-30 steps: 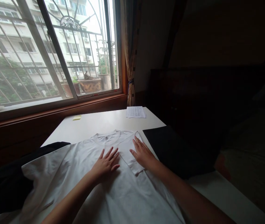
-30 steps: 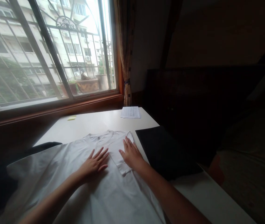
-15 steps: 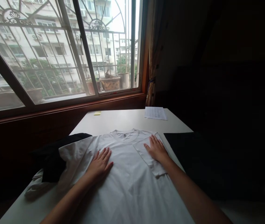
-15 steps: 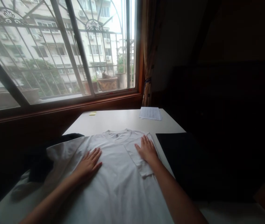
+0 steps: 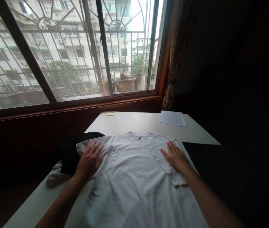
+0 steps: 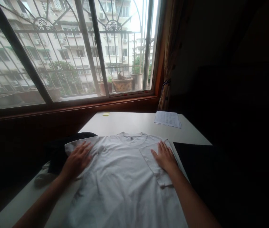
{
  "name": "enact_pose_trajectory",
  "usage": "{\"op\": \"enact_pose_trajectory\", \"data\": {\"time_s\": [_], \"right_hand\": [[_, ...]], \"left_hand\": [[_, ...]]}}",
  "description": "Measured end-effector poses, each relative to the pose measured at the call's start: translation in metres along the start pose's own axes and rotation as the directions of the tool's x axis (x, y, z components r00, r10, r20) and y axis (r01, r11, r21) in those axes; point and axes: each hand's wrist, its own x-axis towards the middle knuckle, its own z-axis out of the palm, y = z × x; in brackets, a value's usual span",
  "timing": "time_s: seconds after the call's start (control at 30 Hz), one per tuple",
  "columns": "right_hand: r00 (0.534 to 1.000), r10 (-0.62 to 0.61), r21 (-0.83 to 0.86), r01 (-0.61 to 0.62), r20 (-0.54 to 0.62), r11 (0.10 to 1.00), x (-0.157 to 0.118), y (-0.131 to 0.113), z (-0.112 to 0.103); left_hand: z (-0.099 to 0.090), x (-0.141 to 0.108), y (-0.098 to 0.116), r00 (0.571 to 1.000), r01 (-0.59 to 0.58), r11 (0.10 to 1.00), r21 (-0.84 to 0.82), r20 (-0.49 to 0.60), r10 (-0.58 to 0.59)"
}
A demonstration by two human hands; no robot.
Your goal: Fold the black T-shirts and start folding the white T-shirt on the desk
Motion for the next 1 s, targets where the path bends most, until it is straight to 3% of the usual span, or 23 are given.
{"op": "enact_pose_trajectory", "data": {"time_s": [0.07,0.13,0.27,0.4,0.53,0.63,0.83,1.0], "right_hand": [[1.0,-0.002,-0.006,0.002,-0.021,1.0,-0.001,0.001,0.002],[0.999,-0.006,-0.013,0.006,-0.048,1.0,-0.001,0.004,0.006],[0.994,-0.032,-0.01,0.031,-0.1,0.999,-0.001,0.01,0.011],[0.99,-0.051,0.005,0.052,-0.129,0.999,-0.001,0.012,0.012],[0.989,-0.056,0.012,0.059,-0.14,0.998,-0.001,0.012,0.011],[0.987,-0.07,0.016,0.074,-0.145,0.997,-0.001,0.012,0.011],[0.984,-0.088,0.014,0.091,-0.152,0.996,-0.003,0.012,0.011],[0.982,-0.09,0.015,0.094,-0.169,0.995,-0.004,0.01,0.01]], "left_hand": [[-0.02,-0.007,-0.03,0.982,0.153,0.988,0.036,-0.116,-0.148],[-0.03,-0.013,-0.058,0.946,0.294,0.954,0.054,-0.158,-0.283],[-0.029,-0.018,-0.094,0.889,0.457,0.889,-0.03,-0.026,-0.458],[-0.029,-0.009,-0.103,0.861,0.506,0.849,-0.154,0.039,-0.506],[-0.044,0.012,-0.094,0.861,0.502,0.832,-0.235,0.046,-0.506],[-0.056,0.031,-0.077,0.837,0.544,0.825,-0.151,0.038,-0.546],[-0.069,0.077,-0.028,0.924,0.37,0.912,0.175,0.038,-0.382],[-0.068,0.115,0.017,0.961,0.234,0.949,0.212,0.094,-0.259]]}}
